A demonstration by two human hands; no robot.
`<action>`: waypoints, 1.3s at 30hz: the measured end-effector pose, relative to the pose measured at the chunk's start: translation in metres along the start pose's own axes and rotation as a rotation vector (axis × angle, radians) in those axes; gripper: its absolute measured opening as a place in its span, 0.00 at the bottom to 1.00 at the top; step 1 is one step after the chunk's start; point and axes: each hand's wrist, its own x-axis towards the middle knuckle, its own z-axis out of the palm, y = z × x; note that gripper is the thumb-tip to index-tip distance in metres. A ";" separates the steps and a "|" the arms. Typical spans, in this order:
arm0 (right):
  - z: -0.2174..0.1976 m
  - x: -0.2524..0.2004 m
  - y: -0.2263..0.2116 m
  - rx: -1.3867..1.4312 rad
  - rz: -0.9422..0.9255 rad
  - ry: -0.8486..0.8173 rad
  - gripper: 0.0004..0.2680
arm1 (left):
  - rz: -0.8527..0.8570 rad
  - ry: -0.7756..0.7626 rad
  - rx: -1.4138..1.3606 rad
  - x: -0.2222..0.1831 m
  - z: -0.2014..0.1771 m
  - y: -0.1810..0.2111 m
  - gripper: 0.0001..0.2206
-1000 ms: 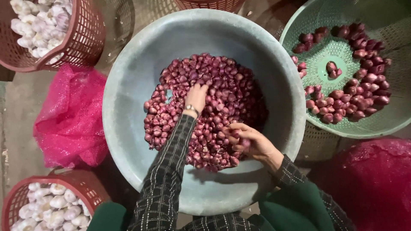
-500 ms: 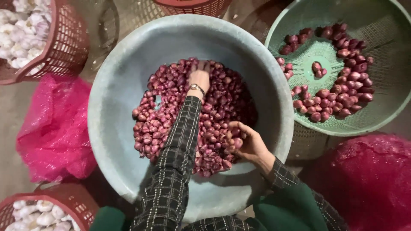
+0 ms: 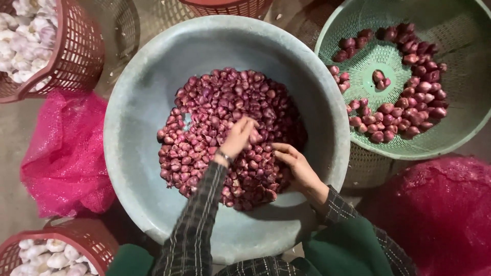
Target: Sorting small red onions from a large basin into a smaller basket by hand for inspection.
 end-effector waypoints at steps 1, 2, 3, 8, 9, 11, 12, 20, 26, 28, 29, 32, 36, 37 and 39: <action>0.007 -0.006 -0.005 -0.100 -0.054 -0.009 0.15 | -0.176 0.063 -0.167 -0.016 0.012 0.016 0.13; 0.013 -0.013 -0.010 -0.205 -0.105 -0.018 0.16 | -0.355 0.127 -0.337 -0.033 0.025 0.031 0.16; 0.009 -0.013 -0.005 -0.207 -0.101 -0.013 0.16 | -0.359 0.125 -0.342 -0.037 0.033 0.023 0.16; 0.032 -0.037 -0.023 -0.388 -0.267 -0.071 0.21 | -0.245 0.156 -0.604 -0.053 0.059 0.032 0.23; 0.030 -0.037 -0.021 -0.386 -0.266 -0.071 0.21 | -0.248 0.156 -0.603 -0.058 0.058 0.042 0.23; 0.026 -0.034 -0.017 -0.345 -0.276 -0.074 0.20 | -0.270 0.089 -0.713 -0.065 0.056 0.061 0.30; 0.021 -0.031 -0.013 -0.343 -0.276 -0.074 0.20 | -0.271 0.089 -0.711 -0.066 0.057 0.057 0.30; -0.011 0.005 0.033 -0.669 -0.527 -0.086 0.20 | -0.057 0.127 -0.003 -0.074 0.069 0.052 0.27; 0.006 -0.017 0.000 -0.551 -0.467 -0.070 0.15 | -0.084 0.062 -0.025 -0.065 0.064 0.063 0.18; 0.003 -0.016 0.001 -0.523 -0.439 -0.071 0.14 | -0.088 0.054 -0.131 -0.063 0.063 0.057 0.18; 0.001 -0.015 0.001 -0.495 -0.409 -0.072 0.13 | -0.095 0.046 -0.238 -0.062 0.063 0.053 0.18; -0.001 -0.014 0.002 -0.487 -0.438 -0.062 0.14 | -0.068 0.038 -0.366 -0.074 0.052 0.088 0.17; -0.015 -0.003 0.015 -0.477 -0.468 -0.047 0.14 | -0.082 -0.041 -0.416 -0.075 0.052 0.063 0.23; -0.015 -0.003 0.014 -0.482 -0.477 -0.061 0.15 | -0.131 -0.034 -0.489 -0.078 0.052 0.078 0.15; -0.014 -0.006 0.012 -0.487 -0.484 -0.076 0.15 | -0.183 -0.026 -0.561 -0.085 0.053 0.103 0.10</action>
